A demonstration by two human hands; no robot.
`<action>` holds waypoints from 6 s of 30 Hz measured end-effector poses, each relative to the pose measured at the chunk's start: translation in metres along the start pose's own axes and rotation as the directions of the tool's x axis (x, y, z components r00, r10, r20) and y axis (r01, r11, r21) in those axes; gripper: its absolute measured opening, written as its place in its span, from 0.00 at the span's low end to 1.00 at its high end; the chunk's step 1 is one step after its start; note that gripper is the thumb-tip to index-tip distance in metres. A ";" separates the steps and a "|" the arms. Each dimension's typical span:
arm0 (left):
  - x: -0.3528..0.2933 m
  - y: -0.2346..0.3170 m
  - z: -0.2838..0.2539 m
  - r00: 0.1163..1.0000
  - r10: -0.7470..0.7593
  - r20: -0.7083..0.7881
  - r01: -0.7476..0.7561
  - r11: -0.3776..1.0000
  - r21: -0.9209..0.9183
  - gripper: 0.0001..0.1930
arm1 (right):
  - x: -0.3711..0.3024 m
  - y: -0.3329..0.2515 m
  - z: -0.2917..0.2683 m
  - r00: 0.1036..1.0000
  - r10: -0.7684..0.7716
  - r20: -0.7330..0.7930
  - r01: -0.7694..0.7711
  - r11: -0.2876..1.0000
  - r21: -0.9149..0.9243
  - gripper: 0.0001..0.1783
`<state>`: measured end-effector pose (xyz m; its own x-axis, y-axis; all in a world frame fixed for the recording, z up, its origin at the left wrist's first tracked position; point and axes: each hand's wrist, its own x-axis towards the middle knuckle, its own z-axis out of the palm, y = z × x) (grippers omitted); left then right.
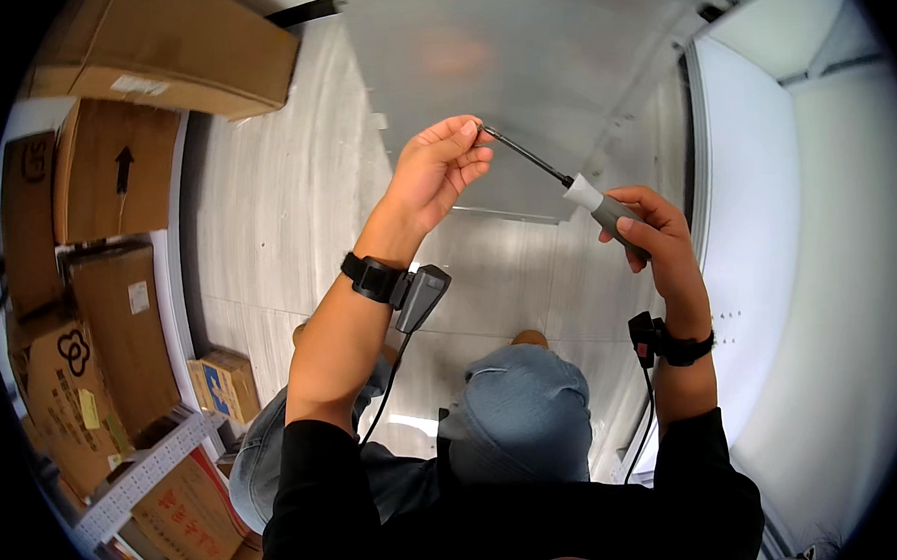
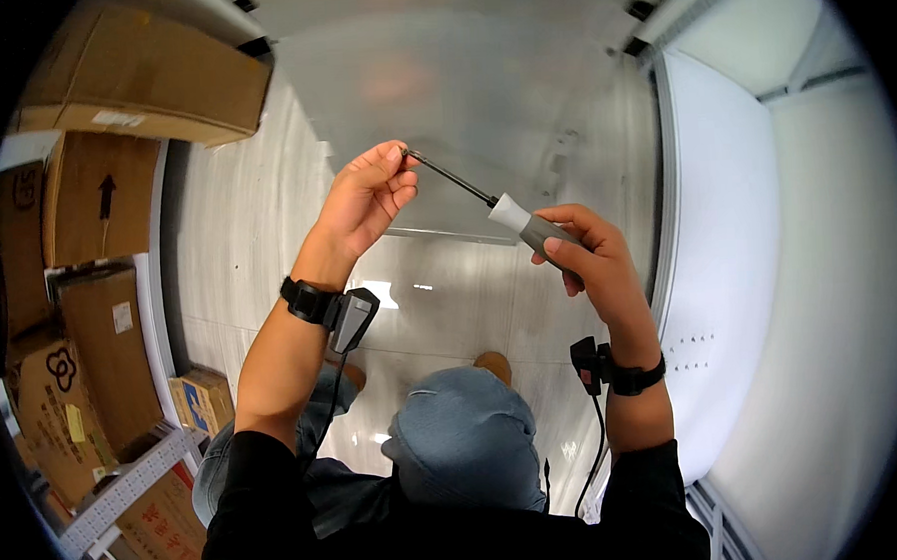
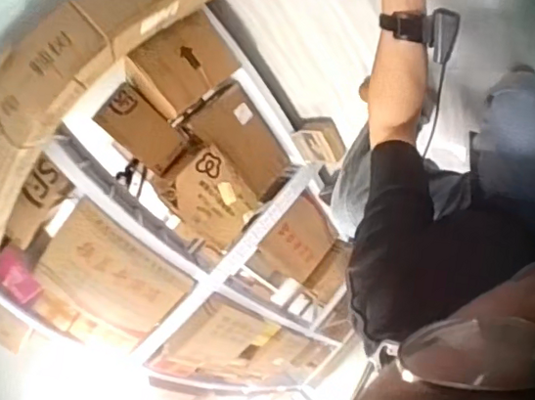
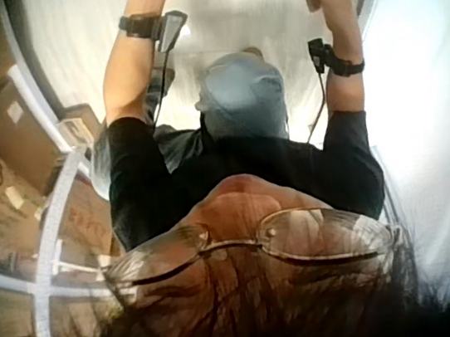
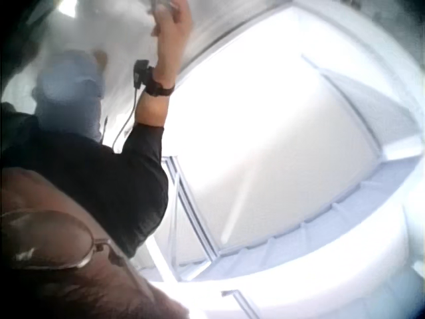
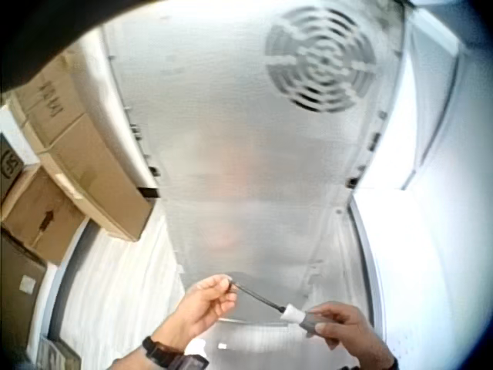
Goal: The person uses a screwdriver to fasten screws into the back panel of a white appliance, then wipes the top surface with a blue cloth.
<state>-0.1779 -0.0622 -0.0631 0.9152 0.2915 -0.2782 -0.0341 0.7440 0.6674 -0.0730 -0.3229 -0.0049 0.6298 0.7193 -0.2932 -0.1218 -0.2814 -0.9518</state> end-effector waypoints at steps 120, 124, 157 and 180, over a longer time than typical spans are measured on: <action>0.028 0.028 0.030 0.914 -0.104 0.393 -0.061 0.921 0.386 0.08 | -0.028 0.019 0.199 0.812 -0.287 -0.508 0.277 0.956 -0.096 0.27; 0.022 0.029 0.035 0.913 -0.080 0.401 -0.098 0.910 0.403 0.10 | -0.031 0.006 0.193 0.874 -0.125 -0.470 0.194 0.976 0.102 0.27; 0.017 0.040 0.036 0.839 -0.052 0.541 -0.066 0.978 0.197 0.18 | -0.041 -0.025 0.181 0.984 -0.063 -0.168 0.142 0.844 0.517 0.21; -0.013 -0.009 0.112 0.766 -0.112 0.633 -0.210 0.887 0.411 0.09 | -0.145 -0.050 0.078 0.815 -0.040 -0.578 0.075 0.996 0.037 0.23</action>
<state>-0.1449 -0.1401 0.0115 0.9589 -0.2411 0.1497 -0.0575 0.3517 0.9344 -0.2184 -0.3636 0.0787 0.9617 0.2301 -0.1491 -0.1024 -0.2029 -0.9738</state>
